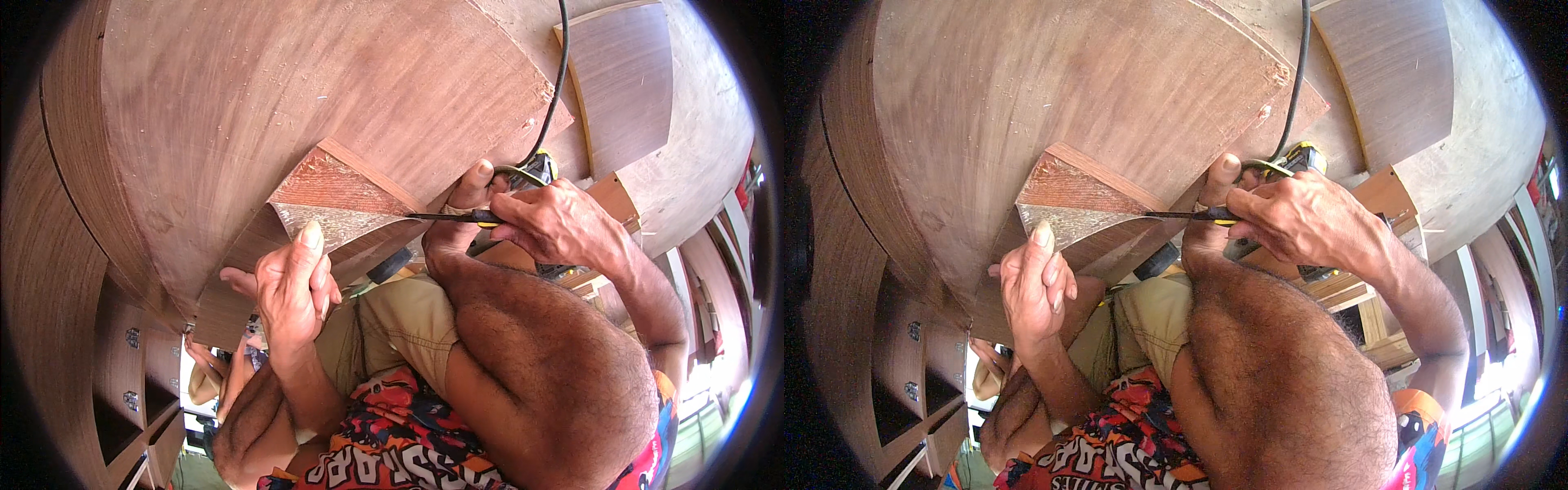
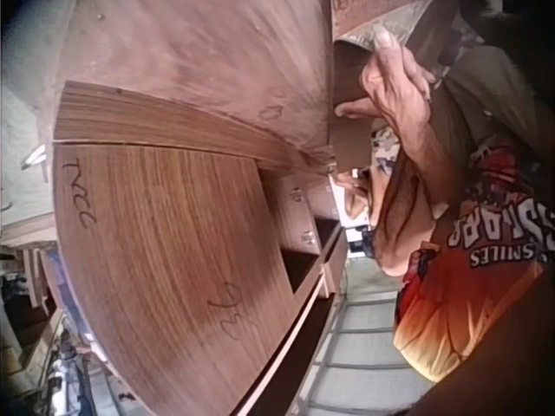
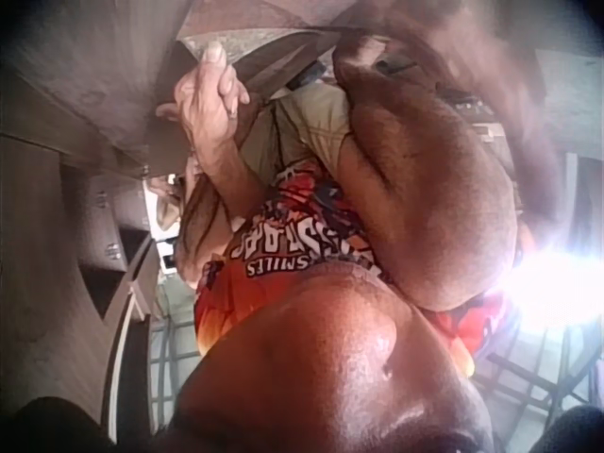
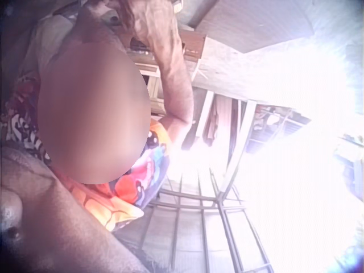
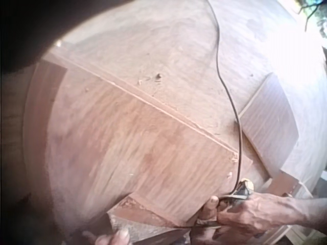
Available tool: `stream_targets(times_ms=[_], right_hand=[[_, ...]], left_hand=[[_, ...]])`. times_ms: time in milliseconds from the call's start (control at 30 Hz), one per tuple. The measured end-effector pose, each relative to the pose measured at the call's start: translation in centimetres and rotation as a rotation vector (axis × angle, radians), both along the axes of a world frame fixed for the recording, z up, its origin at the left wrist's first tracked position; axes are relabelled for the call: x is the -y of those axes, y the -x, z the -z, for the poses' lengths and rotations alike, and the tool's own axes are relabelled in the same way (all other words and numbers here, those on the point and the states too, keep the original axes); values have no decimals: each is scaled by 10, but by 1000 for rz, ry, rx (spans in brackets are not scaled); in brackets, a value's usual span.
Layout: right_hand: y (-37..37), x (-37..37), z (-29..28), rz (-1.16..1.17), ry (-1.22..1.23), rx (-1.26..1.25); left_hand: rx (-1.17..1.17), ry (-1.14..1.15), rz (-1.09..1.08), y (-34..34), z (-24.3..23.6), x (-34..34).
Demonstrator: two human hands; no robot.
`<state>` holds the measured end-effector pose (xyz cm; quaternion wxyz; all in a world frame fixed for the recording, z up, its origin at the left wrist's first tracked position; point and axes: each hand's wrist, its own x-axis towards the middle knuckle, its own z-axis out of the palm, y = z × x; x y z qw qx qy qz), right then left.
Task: The person trims a piece of laminate with a utility knife, applies tape to the back, and then lifts the laminate to position it on a wooden cabinet.
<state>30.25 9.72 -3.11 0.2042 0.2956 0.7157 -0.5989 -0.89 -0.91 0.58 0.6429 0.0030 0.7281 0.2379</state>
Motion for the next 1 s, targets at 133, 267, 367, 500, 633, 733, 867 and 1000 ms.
stream_targets(times_ms=[133,267,367,500,633,733,867,1000], right_hand=[[-5,4,5,23,28,-13],[-8,4,4,8,61,20],[-11,0,3,-21,76,35],[-16,-25,-15,32,62,120],[2,-27,0,206,-33,-123],[39,-19,4,180,-140,-92],[97,-18,6,141,-196,-137],[121,-18,11,77,-238,-143]], left_hand=[[12,-15,9,0,-2,1],[1,10,7,-1,-1,-1],[-14,28,37,1,-3,0],[25,2,80,9,-2,2],[5,29,83,6,-5,2],[36,60,133,8,-2,-1],[84,122,144,14,-4,3],[74,136,153,14,-4,3]])
